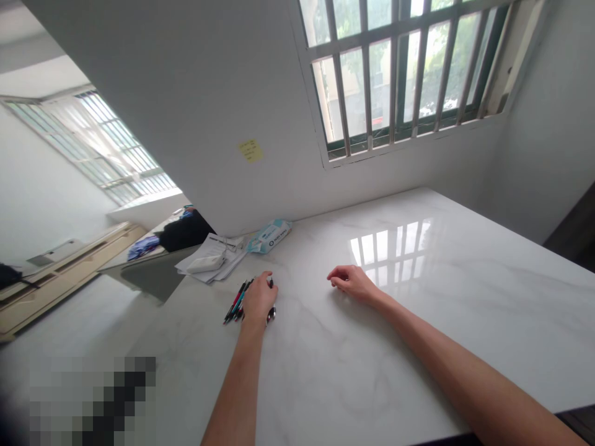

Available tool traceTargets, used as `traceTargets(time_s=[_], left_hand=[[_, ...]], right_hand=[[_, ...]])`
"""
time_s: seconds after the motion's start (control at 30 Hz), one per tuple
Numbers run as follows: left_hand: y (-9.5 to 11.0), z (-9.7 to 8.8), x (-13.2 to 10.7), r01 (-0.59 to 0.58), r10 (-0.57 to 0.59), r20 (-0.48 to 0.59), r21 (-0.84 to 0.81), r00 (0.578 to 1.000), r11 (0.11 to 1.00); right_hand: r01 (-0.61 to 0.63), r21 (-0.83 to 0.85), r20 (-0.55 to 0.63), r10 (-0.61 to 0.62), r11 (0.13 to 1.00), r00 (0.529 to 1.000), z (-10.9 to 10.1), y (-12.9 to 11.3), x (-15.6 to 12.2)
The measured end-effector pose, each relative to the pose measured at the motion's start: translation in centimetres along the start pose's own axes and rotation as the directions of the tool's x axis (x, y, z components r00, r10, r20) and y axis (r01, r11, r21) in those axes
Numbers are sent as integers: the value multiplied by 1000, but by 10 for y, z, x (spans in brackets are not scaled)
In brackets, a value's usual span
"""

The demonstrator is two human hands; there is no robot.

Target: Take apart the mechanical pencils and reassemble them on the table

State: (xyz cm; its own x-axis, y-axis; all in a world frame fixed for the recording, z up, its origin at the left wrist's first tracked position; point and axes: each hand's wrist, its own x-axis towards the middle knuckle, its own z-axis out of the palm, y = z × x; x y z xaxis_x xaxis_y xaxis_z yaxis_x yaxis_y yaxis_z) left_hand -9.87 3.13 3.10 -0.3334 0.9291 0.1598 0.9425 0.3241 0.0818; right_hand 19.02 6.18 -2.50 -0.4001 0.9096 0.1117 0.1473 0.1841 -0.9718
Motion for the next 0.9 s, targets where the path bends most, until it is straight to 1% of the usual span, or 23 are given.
traceTargets(time_s=[0.1,0.27,0.37,0.43,0.53,0.7,0.8,0.9], left_hand=[[-4,1,4,1,-1,-4,-21,1000,1000],[-7,0,9,52,-53,-32,-51,998,997],[-7,-1,10,47,-49,-37,-51,998,998],[-4,-1,10,19,-20,-45,-37,999,999],[6,3,10,-62,60,-56,-25,997,998],[20,12,8,-132,132,-17,-14,991,991],[22,13,7,-129,127,-43,-42,991,991],[21,12,7,-82,76,-63,-98,995,992]], right_hand=[[8,-50,1,-8,999,1000,0,-4,-2],[2,-69,1,-2,998,1000,-2,-7,-4],[13,-84,3,-12,996,1000,-2,-7,-4],[23,-98,-1,-23,995,1000,-3,-7,-4],[40,-127,4,-39,991,999,-6,-6,-5],[33,-167,13,-31,985,999,-9,-8,-7],[35,-168,17,-32,985,999,-10,-7,-9],[46,-158,22,-43,986,999,-7,-4,-9]])
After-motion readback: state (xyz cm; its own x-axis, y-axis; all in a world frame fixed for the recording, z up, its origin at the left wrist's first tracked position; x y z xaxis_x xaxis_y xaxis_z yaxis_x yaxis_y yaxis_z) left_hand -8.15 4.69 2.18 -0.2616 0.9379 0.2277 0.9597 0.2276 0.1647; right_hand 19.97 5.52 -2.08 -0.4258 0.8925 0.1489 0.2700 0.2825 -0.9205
